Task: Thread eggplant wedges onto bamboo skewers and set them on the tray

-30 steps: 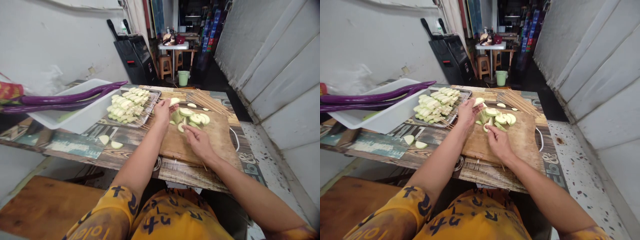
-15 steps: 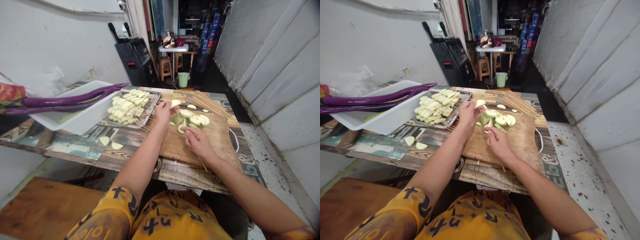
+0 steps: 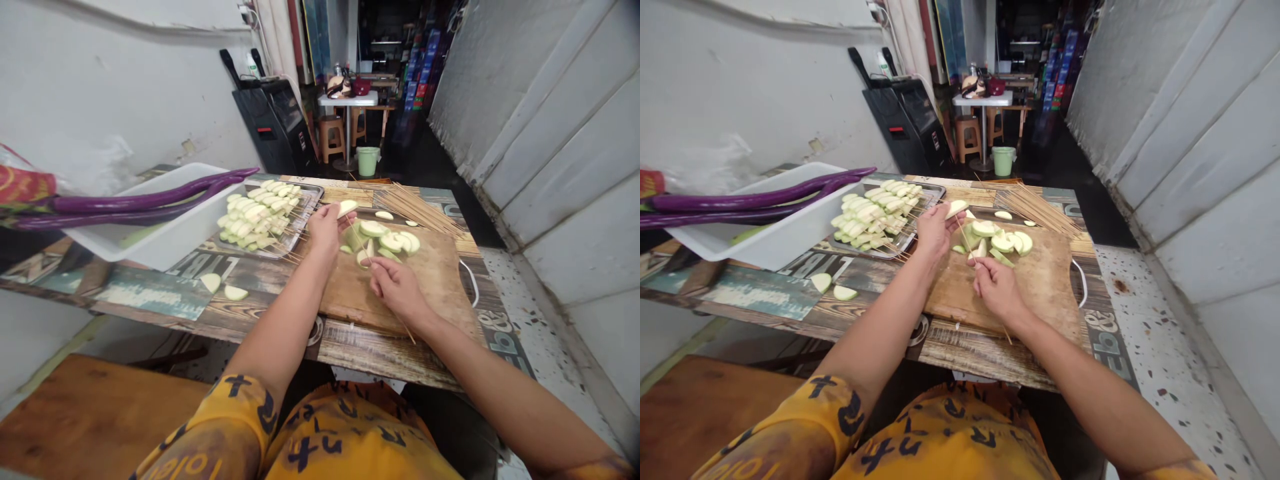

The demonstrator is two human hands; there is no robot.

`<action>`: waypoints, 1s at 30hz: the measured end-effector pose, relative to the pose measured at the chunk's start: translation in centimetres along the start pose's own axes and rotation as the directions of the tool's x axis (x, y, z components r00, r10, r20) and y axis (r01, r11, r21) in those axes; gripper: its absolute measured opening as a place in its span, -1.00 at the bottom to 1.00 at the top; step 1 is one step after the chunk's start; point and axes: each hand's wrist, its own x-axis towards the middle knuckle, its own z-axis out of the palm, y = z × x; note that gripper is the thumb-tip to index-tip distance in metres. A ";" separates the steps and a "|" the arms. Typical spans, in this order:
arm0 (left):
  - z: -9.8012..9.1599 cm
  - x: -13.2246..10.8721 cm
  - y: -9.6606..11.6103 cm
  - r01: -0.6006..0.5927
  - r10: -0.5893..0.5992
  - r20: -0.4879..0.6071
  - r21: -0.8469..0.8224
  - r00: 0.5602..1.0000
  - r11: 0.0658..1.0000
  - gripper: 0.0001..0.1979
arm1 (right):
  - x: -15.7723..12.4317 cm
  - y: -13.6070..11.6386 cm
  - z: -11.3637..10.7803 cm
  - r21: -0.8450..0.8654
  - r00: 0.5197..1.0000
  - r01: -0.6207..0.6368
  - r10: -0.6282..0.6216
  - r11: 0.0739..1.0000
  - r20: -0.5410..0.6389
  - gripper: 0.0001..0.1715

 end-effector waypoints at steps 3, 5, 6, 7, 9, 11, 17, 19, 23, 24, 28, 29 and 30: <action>0.0 0.0 0.0 -0.007 0.007 0.008 -0.001 1.000 1.000 -0.93 | 0.0 0.0 0.0 0.011 1.000 -0.003 0.003 1.000 0.002 -0.62; 0.0 0.0 -0.1 -0.013 0.013 0.013 0.002 1.000 1.000 -0.93 | 0.0 0.1 0.0 0.025 1.000 -0.009 0.008 1.000 0.002 -0.62; 0.0 0.0 -0.1 -0.016 0.016 0.016 0.005 1.000 1.000 -0.93 | 0.0 0.1 0.0 0.033 1.000 -0.010 0.010 0.999 0.001 -0.62; 0.0 0.0 -0.2 -0.019 0.019 0.022 0.010 1.000 1.000 -0.92 | 0.0 0.2 0.0 0.040 1.000 -0.011 0.011 0.999 -0.001 -0.62; 0.1 0.0 -0.3 -0.029 0.028 0.037 0.026 0.999 0.999 -0.91 | 0.1 0.2 0.0 0.058 1.000 -0.016 0.016 0.998 -0.005 -0.63; 0.1 -0.1 -0.4 -0.037 0.034 0.050 0.047 0.998 0.998 -0.90 | 0.1 0.4 0.0 0.082 1.000 -0.024 0.025 0.996 -0.010 -0.64; 0.3 -0.3 -0.5 -0.050 0.044 0.086 0.070 0.995 0.996 -0.89 | 0.3 0.8 0.1 0.160 0.999 -0.036 0.038 0.987 -0.010 -0.67; 0.3 -0.5 -0.4 -0.040 0.034 0.091 0.065 0.995 0.997 -0.89 | 0.3 0.7 0.1 0.172 0.999 -0.032 0.034 0.985 -0.008 -0.67; 0.4 -0.8 -0.4 -0.004 -0.001 0.101 0.049 0.995 0.999 -0.88 | 0.3 0.4 0.1 0.201 0.998 -0.052 0.057 0.978 -0.022 -0.69; 0.5 -0.9 -0.5 0.002 -0.007 0.107 0.049 0.994 0.999 -0.88 | 0.3 0.4 0.1 0.202 0.997 -0.058 0.066 0.978 -0.036 -0.69; 0.8 -1.1 -0.8 0.003 -0.010 0.138 0.051 0.990 0.999 -0.89 | 0.6 0.5 -0.3 0.118 0.991 -0.034 0.049 0.993 -0.128 -0.71; 0.8 -1.2 -0.8 0.002 -0.009 0.143 0.050 0.990 0.999 -0.89 | 0.7 0.6 -0.4 0.065 0.988 -0.011 0.021 0.998 -0.155 -0.71; 0.8 -1.3 -0.8 0.003 -0.010 0.147 0.047 0.989 0.999 -0.88 | 0.8 0.8 -0.6 -0.007 0.983 0.021 -0.022 1.000 -0.181 -0.72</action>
